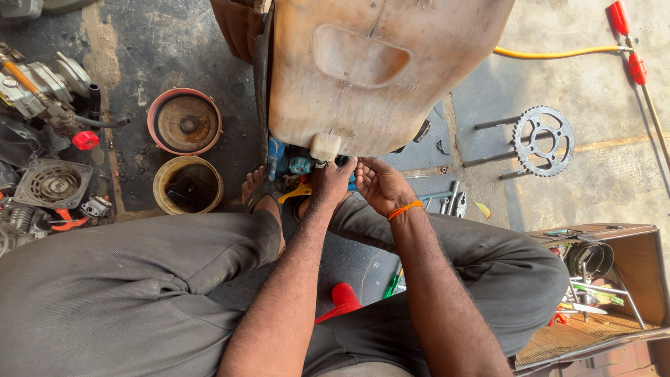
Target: The person sits on the floor and works on a small engine mounted under a large plastic tank. They use a wrench to loosen and tighten bolts on the engine, occasionally adjusting their position and handling a yellow hose and a small container.
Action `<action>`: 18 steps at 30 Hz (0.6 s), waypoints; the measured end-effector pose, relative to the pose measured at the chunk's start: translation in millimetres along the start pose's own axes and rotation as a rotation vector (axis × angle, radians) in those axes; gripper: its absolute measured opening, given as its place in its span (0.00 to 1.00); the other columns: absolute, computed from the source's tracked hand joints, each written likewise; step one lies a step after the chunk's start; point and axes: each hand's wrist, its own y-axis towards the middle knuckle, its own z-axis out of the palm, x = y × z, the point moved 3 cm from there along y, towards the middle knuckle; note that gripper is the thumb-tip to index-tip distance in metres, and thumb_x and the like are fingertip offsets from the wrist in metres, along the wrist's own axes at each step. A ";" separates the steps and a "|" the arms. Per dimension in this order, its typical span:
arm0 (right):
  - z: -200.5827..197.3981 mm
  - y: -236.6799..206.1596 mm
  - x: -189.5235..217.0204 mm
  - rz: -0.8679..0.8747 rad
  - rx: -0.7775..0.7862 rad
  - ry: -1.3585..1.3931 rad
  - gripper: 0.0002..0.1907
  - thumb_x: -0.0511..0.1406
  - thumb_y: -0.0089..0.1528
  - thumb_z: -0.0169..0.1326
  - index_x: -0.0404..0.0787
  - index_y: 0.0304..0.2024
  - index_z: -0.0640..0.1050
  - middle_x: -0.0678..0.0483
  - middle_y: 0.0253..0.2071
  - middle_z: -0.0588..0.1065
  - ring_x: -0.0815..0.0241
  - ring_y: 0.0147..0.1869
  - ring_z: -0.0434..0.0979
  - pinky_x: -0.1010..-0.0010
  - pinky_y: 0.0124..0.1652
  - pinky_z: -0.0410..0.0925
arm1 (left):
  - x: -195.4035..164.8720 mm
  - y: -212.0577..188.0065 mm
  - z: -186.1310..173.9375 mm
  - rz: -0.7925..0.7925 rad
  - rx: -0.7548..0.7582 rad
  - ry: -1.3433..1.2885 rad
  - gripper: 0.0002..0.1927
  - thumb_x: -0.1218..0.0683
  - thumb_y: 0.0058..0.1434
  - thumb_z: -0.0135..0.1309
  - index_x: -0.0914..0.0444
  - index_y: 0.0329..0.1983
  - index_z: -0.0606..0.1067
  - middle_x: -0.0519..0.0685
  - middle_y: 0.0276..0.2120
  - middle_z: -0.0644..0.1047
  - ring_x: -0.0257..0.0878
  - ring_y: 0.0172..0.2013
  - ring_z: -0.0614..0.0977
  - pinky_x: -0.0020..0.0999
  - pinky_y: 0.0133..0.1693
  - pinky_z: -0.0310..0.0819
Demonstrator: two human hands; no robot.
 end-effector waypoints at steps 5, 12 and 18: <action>-3.2 5.8 -3.1 -0.164 -0.145 -0.106 0.09 0.34 0.68 0.49 0.35 0.42 0.77 0.56 0.31 0.78 0.67 0.33 0.79 0.76 0.36 0.76 | 6.0 3.2 4.2 -0.076 0.041 -0.036 0.35 0.39 0.60 0.57 0.67 0.61 0.71 0.63 0.54 0.78 0.57 0.54 0.79 0.45 0.54 0.74; 25.9 -25.0 -5.0 -0.893 -0.423 -0.987 0.06 0.33 0.65 0.58 0.35 0.41 0.78 0.51 0.36 0.78 0.57 0.37 0.79 0.67 0.36 0.73 | 1.1 3.9 1.4 -0.115 0.095 -0.042 0.35 0.38 0.60 0.57 0.67 0.61 0.71 0.64 0.54 0.77 0.57 0.54 0.79 0.46 0.54 0.73; 42.7 -51.7 4.4 -1.292 -0.414 -1.679 0.09 0.33 0.64 0.60 0.37 0.44 0.77 0.48 0.40 0.77 0.47 0.40 0.80 0.59 0.37 0.72 | -6.9 -0.5 -1.4 -0.187 0.141 -0.035 0.34 0.38 0.61 0.54 0.66 0.60 0.72 0.62 0.52 0.79 0.55 0.52 0.81 0.45 0.53 0.75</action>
